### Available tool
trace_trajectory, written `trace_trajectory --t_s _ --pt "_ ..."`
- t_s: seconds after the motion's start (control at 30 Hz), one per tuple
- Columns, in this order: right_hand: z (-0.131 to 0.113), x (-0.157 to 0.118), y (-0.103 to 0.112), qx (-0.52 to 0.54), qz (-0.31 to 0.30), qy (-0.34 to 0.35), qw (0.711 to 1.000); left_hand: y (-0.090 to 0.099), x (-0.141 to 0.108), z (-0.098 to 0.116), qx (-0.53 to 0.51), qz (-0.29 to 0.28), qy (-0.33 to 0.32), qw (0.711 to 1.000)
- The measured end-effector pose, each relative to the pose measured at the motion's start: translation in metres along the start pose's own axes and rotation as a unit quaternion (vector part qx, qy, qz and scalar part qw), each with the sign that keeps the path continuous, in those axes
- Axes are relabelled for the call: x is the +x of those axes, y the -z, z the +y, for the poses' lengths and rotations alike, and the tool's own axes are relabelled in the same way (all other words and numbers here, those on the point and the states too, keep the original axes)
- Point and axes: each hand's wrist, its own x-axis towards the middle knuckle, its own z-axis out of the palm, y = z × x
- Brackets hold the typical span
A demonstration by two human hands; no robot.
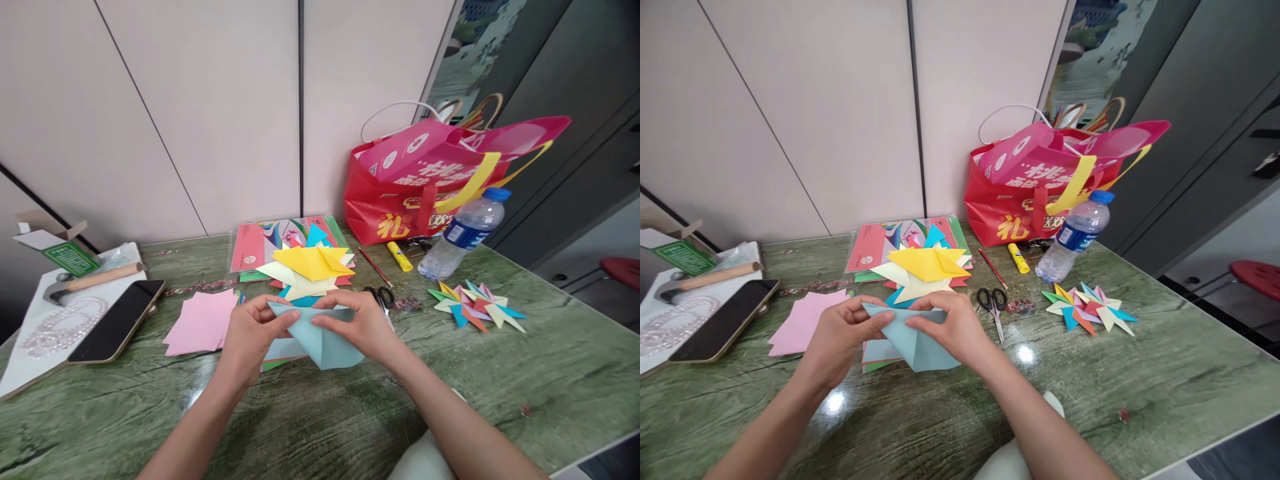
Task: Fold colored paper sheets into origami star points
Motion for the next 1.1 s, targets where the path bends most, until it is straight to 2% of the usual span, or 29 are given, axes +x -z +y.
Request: trace_trajectory --t_s 0.2,0.53,0.87,1.1 --pt "0.001 0.0 0.0 0.014 -0.002 -0.024 1.0 0.0 0.0 0.0 -0.004 -0.002 0.0 1.0" --pt "0.001 0.0 0.001 0.026 0.002 -0.016 1.0 0.0 0.0 -0.003 -0.003 -0.004 -0.007 1.0" --pt "0.002 0.002 0.007 0.047 0.015 -0.034 0.998 0.009 0.003 0.006 -0.009 -0.074 0.007 0.997" --pt "0.002 0.001 0.007 0.046 0.012 -0.037 0.998 0.012 0.003 0.002 -0.007 -0.054 0.007 0.998"
